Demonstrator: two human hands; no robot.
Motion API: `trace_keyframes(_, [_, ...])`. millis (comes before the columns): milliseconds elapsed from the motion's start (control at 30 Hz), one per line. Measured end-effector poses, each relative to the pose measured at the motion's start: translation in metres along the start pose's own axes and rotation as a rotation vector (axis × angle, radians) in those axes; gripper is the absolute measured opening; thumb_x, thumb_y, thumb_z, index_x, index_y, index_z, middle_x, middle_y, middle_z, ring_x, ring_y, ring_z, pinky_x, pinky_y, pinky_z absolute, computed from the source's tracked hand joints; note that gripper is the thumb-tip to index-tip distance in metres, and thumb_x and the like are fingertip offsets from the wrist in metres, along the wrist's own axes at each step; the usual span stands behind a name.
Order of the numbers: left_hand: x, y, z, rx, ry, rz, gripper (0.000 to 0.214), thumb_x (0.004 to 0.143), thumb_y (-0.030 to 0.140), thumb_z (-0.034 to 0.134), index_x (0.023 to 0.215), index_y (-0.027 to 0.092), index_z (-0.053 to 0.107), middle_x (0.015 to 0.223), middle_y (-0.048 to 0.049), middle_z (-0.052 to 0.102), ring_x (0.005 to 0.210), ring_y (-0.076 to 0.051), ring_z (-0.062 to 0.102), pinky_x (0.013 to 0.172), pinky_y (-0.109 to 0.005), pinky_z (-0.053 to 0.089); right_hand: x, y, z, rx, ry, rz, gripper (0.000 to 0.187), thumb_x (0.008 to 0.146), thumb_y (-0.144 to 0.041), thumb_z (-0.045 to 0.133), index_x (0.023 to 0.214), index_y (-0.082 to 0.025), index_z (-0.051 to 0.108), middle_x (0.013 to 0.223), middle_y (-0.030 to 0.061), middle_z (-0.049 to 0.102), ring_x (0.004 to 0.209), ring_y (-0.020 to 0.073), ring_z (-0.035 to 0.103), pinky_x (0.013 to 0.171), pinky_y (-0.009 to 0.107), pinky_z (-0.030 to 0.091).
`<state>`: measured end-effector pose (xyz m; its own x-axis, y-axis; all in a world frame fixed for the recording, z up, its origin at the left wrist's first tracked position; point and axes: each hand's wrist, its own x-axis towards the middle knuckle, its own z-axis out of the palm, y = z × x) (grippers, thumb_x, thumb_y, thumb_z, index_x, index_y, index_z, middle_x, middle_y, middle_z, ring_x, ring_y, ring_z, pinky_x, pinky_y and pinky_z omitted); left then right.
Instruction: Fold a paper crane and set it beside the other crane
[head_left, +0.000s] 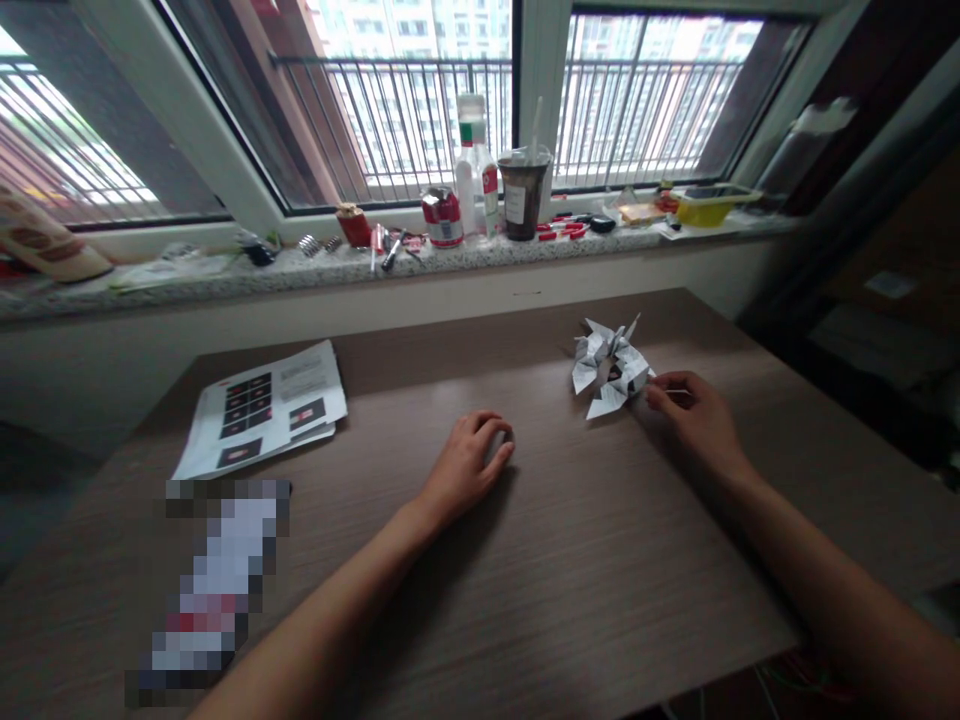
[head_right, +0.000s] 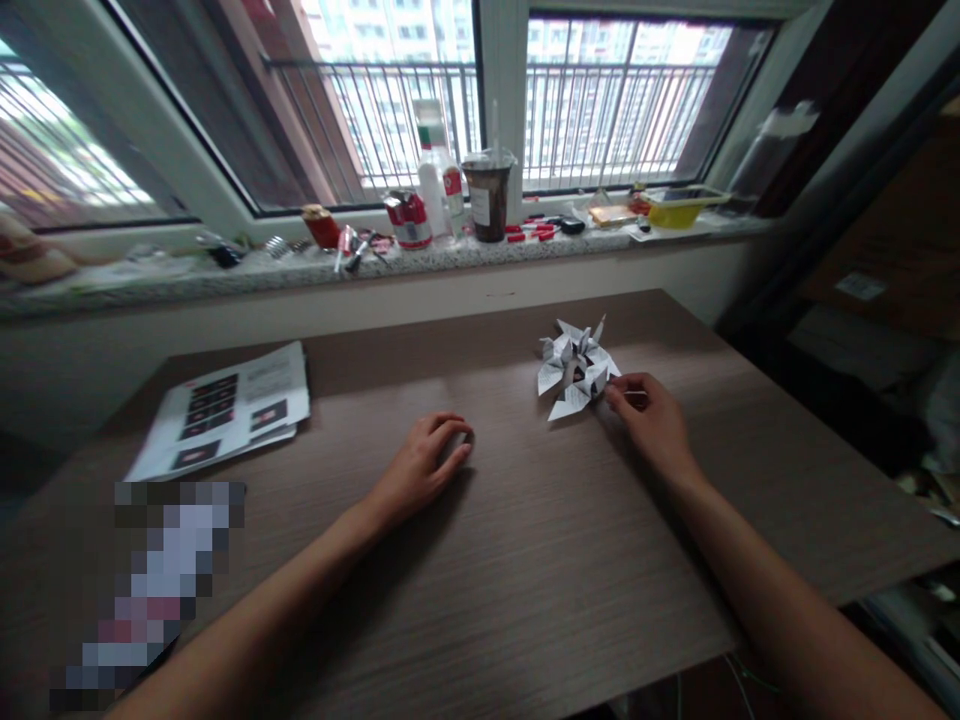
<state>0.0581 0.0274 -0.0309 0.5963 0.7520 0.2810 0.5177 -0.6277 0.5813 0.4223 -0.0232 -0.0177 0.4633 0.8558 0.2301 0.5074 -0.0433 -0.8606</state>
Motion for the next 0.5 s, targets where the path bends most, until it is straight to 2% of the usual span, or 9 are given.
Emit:
trace_keyframes(100, [-0.001,0.0,-0.004,-0.022,-0.029,0.004,0.022,0.104,0.031,0.054,0.121,0.022,0.065,0.133,-0.0127,0.058,0.128,-0.029,0.055,0.114,-0.049,0.043,-0.015,-0.012,-0.007,-0.067,0.034,-0.029,0.035,0.092,-0.059,0.063,0.094,-0.024,0.067,0.083,0.0094,0.071,0.079,0.0293,0.068,0.076,0.043,0.053])
trace_keyframes(233, [-0.006,0.001,-0.01,-0.012,-0.046,-0.005,0.024,0.104,0.032,0.055,0.124,0.022,0.064,0.134,-0.0126,0.058,0.129,-0.029,0.054,0.115,-0.049,0.043,-0.036,-0.031,-0.002,-0.057,-0.147,-0.125,0.036,0.099,-0.058,0.054,0.093,-0.025,0.066,0.081,0.0065,0.068,0.075,0.0261,0.064,0.071,0.039,0.049])
trace_keyframes(367, [-0.017,0.002,-0.022,0.021,-0.052,-0.034,0.028,0.104,0.033,0.055,0.129,0.022,0.062,0.137,-0.013,0.057,0.13,-0.029,0.053,0.115,-0.05,0.043,-0.049,-0.049,0.022,-0.04,-0.336,-0.168,0.037,0.101,-0.055,0.053,0.095,-0.022,0.069,0.08,0.0054,0.068,0.075,0.0238,0.063,0.071,0.036,0.048])
trace_keyframes(500, [-0.036,0.001,-0.034,0.063,-0.036,-0.08,0.028,0.104,0.033,0.056,0.129,0.022,0.062,0.137,-0.0132,0.057,0.131,-0.03,0.053,0.114,-0.052,0.044,-0.055,-0.066,0.053,-0.026,-0.483,-0.287,0.035,0.103,-0.052,0.051,0.094,-0.022,0.067,0.079,0.0045,0.067,0.073,0.0214,0.062,0.068,0.034,0.049])
